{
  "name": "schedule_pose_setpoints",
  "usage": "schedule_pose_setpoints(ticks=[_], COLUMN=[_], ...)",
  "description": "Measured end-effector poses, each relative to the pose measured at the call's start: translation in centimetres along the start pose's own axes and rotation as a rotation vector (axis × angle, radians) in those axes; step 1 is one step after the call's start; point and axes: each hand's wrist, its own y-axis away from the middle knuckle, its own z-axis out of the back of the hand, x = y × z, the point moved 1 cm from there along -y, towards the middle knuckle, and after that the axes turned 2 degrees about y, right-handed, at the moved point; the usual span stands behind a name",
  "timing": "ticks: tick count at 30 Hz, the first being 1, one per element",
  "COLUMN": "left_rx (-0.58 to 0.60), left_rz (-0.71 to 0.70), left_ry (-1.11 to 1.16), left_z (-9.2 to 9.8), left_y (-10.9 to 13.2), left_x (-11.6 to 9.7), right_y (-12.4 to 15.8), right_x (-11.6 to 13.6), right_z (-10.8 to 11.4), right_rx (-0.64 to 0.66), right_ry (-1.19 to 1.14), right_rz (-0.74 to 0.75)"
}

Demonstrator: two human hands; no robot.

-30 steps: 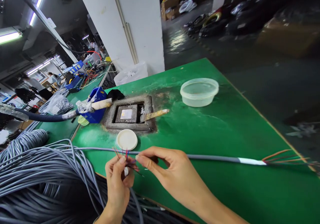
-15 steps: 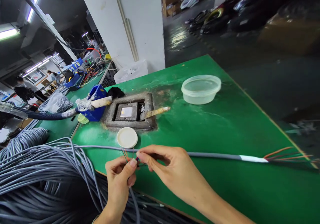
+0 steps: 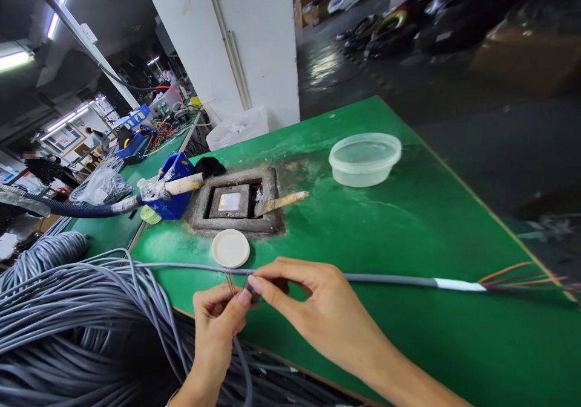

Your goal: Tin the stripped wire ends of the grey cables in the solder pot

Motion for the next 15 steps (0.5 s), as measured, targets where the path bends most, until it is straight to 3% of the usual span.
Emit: schedule_pose_setpoints(ticks=[5,15], left_rx=[-0.084,-0.035], left_rz=[-0.065,0.0], left_ry=[-0.025,-0.009], left_z=[0.6,1.1], left_y=[0.1,-0.4], left_x=[0.0,0.6], right_y=[0.0,0.8], right_x=[0.2,-0.5], right_z=[0.1,-0.7], right_rx=[0.089,0.279], right_ry=[-0.023,0.01], right_rz=[-0.075,-0.073])
